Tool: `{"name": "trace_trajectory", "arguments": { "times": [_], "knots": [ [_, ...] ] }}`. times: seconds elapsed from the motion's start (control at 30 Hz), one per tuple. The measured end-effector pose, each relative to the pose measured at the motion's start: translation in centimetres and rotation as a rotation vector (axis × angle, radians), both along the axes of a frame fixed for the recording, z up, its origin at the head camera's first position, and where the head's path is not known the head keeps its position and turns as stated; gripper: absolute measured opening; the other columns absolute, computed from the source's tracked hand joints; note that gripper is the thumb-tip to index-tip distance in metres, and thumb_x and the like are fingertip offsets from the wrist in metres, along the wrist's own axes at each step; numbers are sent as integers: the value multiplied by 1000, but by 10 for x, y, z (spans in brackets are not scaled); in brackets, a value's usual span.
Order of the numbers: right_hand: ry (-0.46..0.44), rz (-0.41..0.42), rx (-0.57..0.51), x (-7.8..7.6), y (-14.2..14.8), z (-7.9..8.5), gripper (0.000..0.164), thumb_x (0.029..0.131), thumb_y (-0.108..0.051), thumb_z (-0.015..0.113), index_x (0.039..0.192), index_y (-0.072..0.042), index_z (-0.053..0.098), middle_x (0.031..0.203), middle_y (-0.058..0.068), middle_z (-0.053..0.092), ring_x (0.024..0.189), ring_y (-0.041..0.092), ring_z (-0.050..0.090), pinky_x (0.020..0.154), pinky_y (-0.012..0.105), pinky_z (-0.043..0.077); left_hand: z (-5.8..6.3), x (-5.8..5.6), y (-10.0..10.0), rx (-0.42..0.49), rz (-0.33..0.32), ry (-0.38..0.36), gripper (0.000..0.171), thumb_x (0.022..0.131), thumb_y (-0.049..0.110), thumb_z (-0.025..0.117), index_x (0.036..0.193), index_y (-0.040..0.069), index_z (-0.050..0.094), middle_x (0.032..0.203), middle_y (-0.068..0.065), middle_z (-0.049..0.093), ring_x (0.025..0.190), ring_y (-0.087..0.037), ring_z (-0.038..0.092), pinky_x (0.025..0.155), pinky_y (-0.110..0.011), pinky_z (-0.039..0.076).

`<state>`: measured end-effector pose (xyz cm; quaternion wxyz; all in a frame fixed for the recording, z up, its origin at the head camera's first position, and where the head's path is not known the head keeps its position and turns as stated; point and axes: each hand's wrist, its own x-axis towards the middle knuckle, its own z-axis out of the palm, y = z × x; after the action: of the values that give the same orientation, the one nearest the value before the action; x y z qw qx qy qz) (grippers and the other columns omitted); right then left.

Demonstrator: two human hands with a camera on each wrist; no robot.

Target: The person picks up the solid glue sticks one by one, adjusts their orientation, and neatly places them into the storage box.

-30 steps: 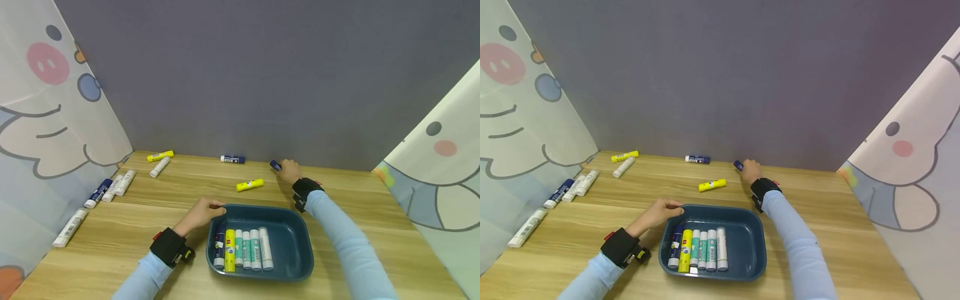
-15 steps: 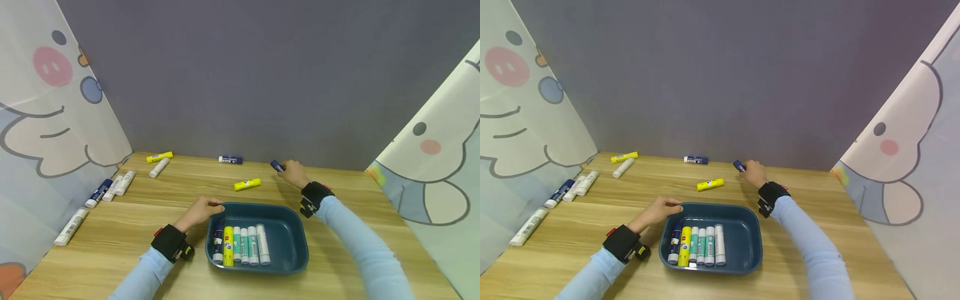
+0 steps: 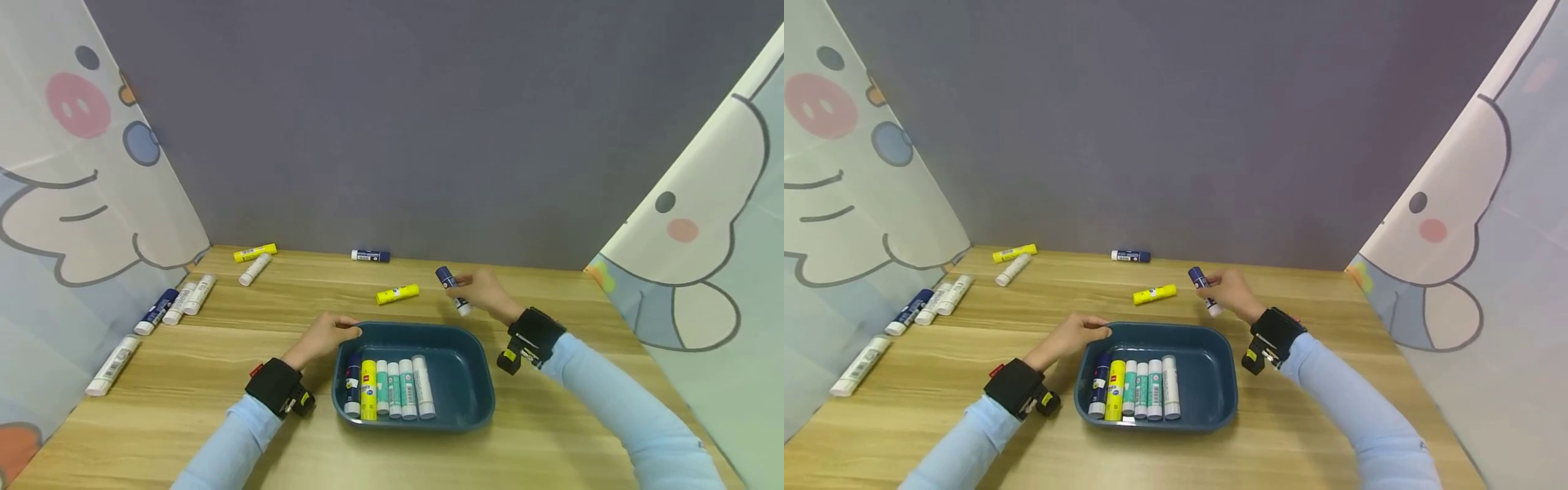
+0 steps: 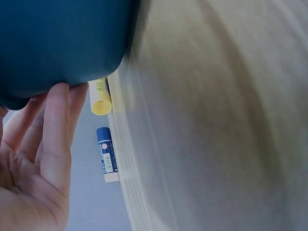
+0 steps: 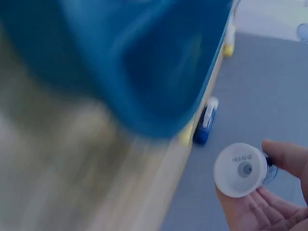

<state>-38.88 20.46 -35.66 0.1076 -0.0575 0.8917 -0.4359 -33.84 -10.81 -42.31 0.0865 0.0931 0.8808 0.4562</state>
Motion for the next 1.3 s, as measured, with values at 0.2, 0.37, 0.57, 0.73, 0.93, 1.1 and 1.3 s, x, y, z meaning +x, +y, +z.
{"name": "trace_trajectory", "arguments": {
  "times": [0.2,0.37,0.57,0.73,0.93,1.1,1.3],
  "knots": [
    [-186,8,-195,33,-9,-7,52,87,-20,61,130,6,45,125,24,52,99,24,60,82,36,51,1,-1,-2,-8,6,0,27,86,23,62,108,7,68,107,-11,66,91,-19,60,75,-33,50],
    [-263,2,-245,60,-16,-13,55,85,-21,65,130,4,46,124,21,54,104,26,59,83,37,51,1,0,-1,-12,-4,-1,28,86,22,62,110,7,67,109,-12,66,90,-18,59,73,-31,50],
    [-314,23,-265,83,-18,-19,50,82,-20,68,122,6,52,115,16,60,94,19,59,77,34,52,4,2,-1,-22,-5,2,30,87,22,61,112,5,66,111,-14,65,95,-21,60,78,-35,51],
    [-356,53,-264,97,-19,-25,47,83,-19,67,119,7,53,109,13,61,88,16,59,77,34,52,6,3,-2,-25,-17,10,31,88,21,60,112,4,66,111,-14,65,98,-23,59,80,-36,50],
    [-336,65,-240,99,-21,-29,48,83,-18,66,118,12,50,108,16,57,87,18,54,78,36,52,7,2,-2,-23,-24,28,30,88,21,60,112,4,66,112,-15,64,99,-23,59,79,-36,50],
    [-327,52,-167,100,-25,-30,48,85,-14,63,120,14,46,106,16,56,88,19,54,79,40,52,6,2,-2,-34,-21,26,30,88,21,60,113,5,65,114,-15,62,100,-24,59,80,-36,50],
    [-306,59,-91,102,-31,-32,45,87,-10,60,121,15,44,104,16,57,85,19,55,76,41,53,5,2,-2,-34,-11,28,30,88,21,60,112,5,66,115,-15,62,103,-25,58,83,-39,50]
  ]
}}
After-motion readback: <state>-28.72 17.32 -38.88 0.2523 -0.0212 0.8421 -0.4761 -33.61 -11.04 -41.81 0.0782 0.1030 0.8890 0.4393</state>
